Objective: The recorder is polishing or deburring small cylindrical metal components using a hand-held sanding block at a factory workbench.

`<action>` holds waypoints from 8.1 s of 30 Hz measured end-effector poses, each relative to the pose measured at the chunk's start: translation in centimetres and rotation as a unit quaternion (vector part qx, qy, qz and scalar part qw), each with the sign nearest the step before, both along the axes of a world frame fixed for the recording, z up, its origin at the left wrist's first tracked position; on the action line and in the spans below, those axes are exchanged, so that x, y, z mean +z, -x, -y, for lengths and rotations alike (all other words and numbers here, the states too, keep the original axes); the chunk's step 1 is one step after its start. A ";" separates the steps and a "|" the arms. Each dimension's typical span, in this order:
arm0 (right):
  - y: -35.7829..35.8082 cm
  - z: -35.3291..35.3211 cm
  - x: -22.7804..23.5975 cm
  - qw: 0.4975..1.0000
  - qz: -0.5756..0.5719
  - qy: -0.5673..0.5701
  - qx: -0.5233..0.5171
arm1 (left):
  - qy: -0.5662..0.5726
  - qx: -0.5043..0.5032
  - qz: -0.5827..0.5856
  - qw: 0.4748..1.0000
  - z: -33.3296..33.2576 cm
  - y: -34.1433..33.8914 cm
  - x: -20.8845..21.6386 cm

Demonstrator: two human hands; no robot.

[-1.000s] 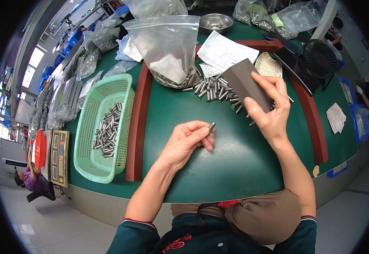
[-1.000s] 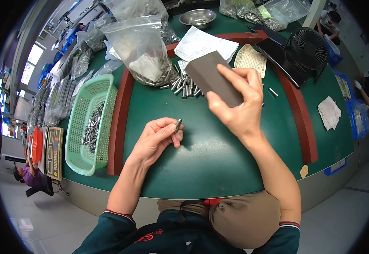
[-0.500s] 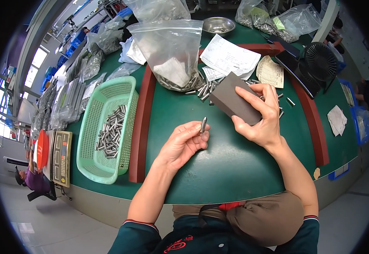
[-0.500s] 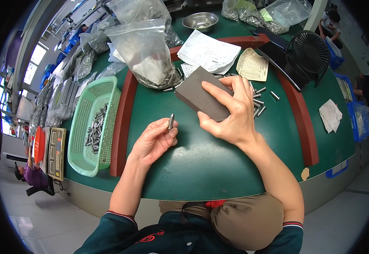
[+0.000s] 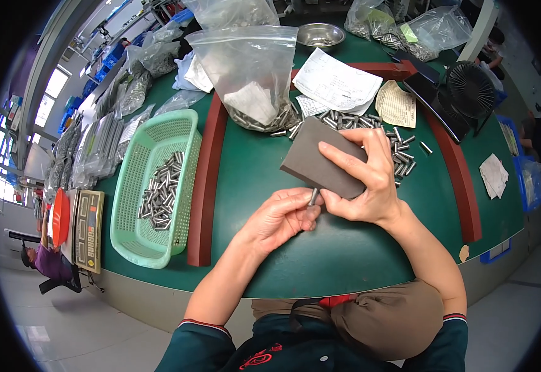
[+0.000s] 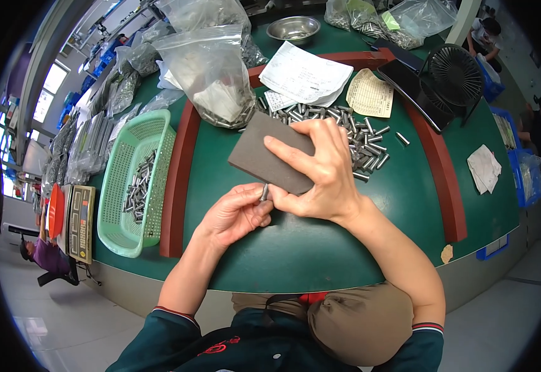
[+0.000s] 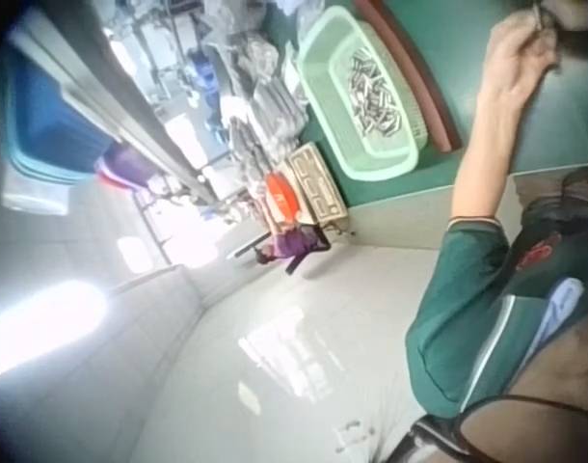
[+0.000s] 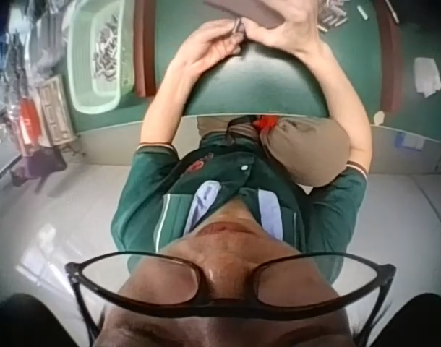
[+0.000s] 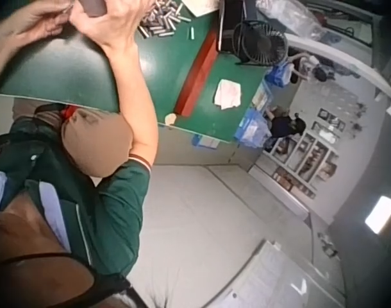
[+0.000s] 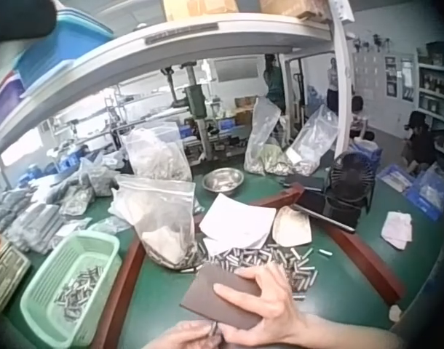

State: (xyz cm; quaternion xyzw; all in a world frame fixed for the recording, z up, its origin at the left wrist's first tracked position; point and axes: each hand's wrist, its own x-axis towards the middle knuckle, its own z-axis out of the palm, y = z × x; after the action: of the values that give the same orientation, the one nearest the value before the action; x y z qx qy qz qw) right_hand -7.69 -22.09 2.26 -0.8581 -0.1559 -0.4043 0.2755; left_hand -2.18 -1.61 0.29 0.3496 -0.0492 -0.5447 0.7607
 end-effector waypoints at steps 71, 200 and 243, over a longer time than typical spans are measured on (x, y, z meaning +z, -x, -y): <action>1.7 1.2 3.3 0.983 -0.132 0.028 0.125 | -0.132 0.213 0.335 0.908 -0.6 -0.6 0.4; 1.0 3.3 2.3 0.984 -0.099 0.027 -0.144 | -0.076 0.184 0.148 0.969 -0.7 -0.7 -0.2; 0.8 3.2 2.2 0.985 -0.103 0.028 -0.139 | -0.141 0.300 0.518 0.789 0.4 0.0 -0.3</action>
State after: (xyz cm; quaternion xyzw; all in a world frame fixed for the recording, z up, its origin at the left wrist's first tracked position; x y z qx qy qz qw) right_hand -8.46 -25.26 4.51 -0.9159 -0.0177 -0.3435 0.2069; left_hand -2.19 -1.99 -0.05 0.6794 -0.2509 -0.0271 0.6890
